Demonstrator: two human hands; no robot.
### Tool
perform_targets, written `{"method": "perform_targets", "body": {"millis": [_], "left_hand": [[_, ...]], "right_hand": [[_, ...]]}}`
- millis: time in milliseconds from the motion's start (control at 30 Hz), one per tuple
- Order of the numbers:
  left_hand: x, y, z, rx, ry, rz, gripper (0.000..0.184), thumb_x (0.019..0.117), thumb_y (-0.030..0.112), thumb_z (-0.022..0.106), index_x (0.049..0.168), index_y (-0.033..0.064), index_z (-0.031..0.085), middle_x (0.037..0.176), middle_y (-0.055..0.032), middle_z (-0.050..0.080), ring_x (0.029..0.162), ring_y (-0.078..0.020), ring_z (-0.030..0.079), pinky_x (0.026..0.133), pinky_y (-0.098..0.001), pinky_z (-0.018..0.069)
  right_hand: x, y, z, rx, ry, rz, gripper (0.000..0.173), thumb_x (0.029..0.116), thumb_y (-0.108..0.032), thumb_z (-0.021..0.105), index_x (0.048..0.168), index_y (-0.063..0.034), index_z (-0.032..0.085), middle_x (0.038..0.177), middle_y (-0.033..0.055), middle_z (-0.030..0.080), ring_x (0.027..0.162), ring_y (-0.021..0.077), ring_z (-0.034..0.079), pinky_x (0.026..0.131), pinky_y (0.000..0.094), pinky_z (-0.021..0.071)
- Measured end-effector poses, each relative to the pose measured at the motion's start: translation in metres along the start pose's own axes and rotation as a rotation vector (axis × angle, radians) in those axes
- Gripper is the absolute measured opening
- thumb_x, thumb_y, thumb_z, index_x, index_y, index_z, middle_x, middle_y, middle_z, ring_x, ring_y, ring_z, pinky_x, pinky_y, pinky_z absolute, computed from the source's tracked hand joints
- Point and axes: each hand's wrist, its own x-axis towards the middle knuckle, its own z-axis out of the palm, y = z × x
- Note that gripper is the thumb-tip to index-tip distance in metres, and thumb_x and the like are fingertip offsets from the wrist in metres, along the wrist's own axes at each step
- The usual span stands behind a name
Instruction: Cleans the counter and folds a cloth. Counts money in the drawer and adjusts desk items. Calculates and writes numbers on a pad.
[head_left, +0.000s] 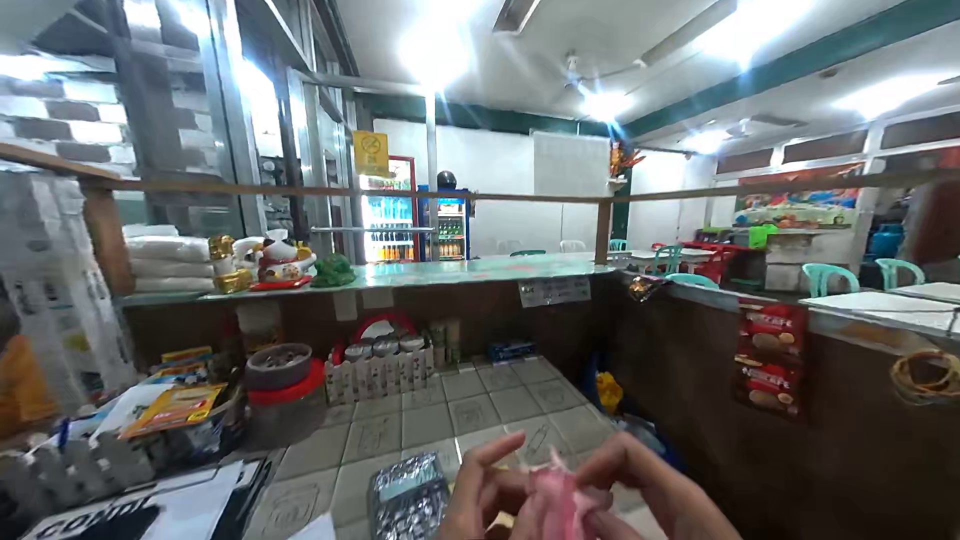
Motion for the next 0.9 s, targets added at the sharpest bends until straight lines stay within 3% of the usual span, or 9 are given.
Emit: {"method": "perform_targets", "body": {"millis": [133,267,400,467,567,667,733,800,900], "left_hand": [[-0.004,0.013,0.003,0.039,-0.036,-0.003,0.046,0.0972,0.002,0.064,0.139,-0.0078,0.047,0.101,-0.0081,0.073,0.088,-0.0153,0.072,0.075,-0.034,0.0627],[-0.008,0.009,0.002,0.056,-0.073,-0.021,0.046,0.0986,0.002,0.062,0.141,-0.0068,0.045,0.101,-0.0085,0.074,0.086,-0.0159,0.073,0.075,-0.0341,0.0628],[-0.008,0.007,0.002,0.067,-0.075,-0.012,0.047,0.0991,0.002,0.061,0.142,-0.0074,0.043,0.101,-0.009,0.074,0.087,-0.016,0.073,0.075,-0.0345,0.063],[-0.009,0.008,0.003,0.093,-0.059,0.004,0.041,0.0984,0.001,0.061,0.136,-0.0066,0.046,0.103,-0.0093,0.074,0.089,-0.0156,0.074,0.076,-0.0344,0.0631],[-0.01,0.009,0.003,0.154,-0.061,0.087,0.024,0.0967,-0.003,0.061,0.117,-0.0075,0.05,0.105,-0.0136,0.069,0.093,-0.0153,0.071,0.079,-0.0328,0.062],[-0.013,0.011,-0.004,0.427,-0.205,0.157,0.014,0.096,-0.002,0.057,0.102,-0.0024,0.069,0.103,-0.0158,0.067,0.092,-0.0195,0.067,0.079,-0.032,0.0581],[-0.017,0.013,-0.015,0.625,-0.37,0.132,0.019,0.0954,0.001,0.057,0.099,0.0037,0.075,0.105,-0.0192,0.067,0.095,-0.0307,0.067,0.08,-0.0429,0.0572],[-0.016,0.018,-0.032,0.672,-0.496,0.113,0.022,0.0957,0.0,0.057,0.101,0.0034,0.077,0.11,-0.0218,0.068,0.099,-0.0358,0.066,0.084,-0.0486,0.0558],[0.007,0.034,-0.068,0.469,-0.579,0.143,0.025,0.1018,0.004,0.049,0.101,-0.0009,0.073,0.118,-0.0183,0.065,0.11,-0.0233,0.063,0.093,-0.038,0.0536]], "right_hand": [[0.002,-0.002,0.003,0.13,0.015,0.058,0.021,0.0934,0.001,0.067,0.114,0.0037,0.062,0.1,0.0074,0.07,0.091,0.0143,0.068,0.086,0.0348,0.0582],[0.0,-0.001,0.01,0.277,0.069,-0.021,0.017,0.0919,0.003,0.07,0.108,-0.001,0.065,0.105,0.0039,0.069,0.098,0.0126,0.068,0.092,0.0339,0.0579],[0.002,-0.001,0.014,0.044,-0.025,-0.019,0.026,0.0926,0.0,0.069,0.118,0.0049,0.066,0.101,0.0109,0.068,0.091,0.0155,0.066,0.085,0.0326,0.0569],[0.003,-0.001,0.012,-0.03,-0.051,0.067,0.023,0.0928,-0.005,0.071,0.115,0.0018,0.071,0.098,0.0103,0.067,0.089,0.0148,0.064,0.08,0.0287,0.0562],[0.008,-0.002,0.007,-0.066,0.04,0.075,0.013,0.0956,-0.015,0.072,0.099,-0.002,0.074,0.094,0.0056,0.067,0.089,0.0102,0.065,0.08,0.0253,0.0566],[0.019,-0.005,-0.015,-0.229,0.208,-0.017,0.012,0.0978,-0.026,0.069,0.097,-0.0148,0.074,0.095,-0.0037,0.069,0.086,0.0071,0.067,0.076,0.0253,0.0595],[0.027,-0.012,-0.038,-0.397,0.344,-0.033,0.01,0.0975,-0.03,0.065,0.101,-0.0229,0.072,0.1,-0.008,0.067,0.086,0.0056,0.066,0.072,0.0256,0.0593],[0.03,-0.016,-0.063,-0.467,0.429,-0.008,0.012,0.0993,-0.027,0.063,0.107,-0.0189,0.069,0.105,-0.0053,0.066,0.088,0.0065,0.066,0.073,0.027,0.0593],[0.03,-0.01,-0.085,-0.412,0.465,0.077,0.01,0.0992,-0.025,0.064,0.105,-0.0195,0.069,0.089,-0.0078,0.07,0.072,0.0034,0.065,0.06,0.0208,0.0557]]}}
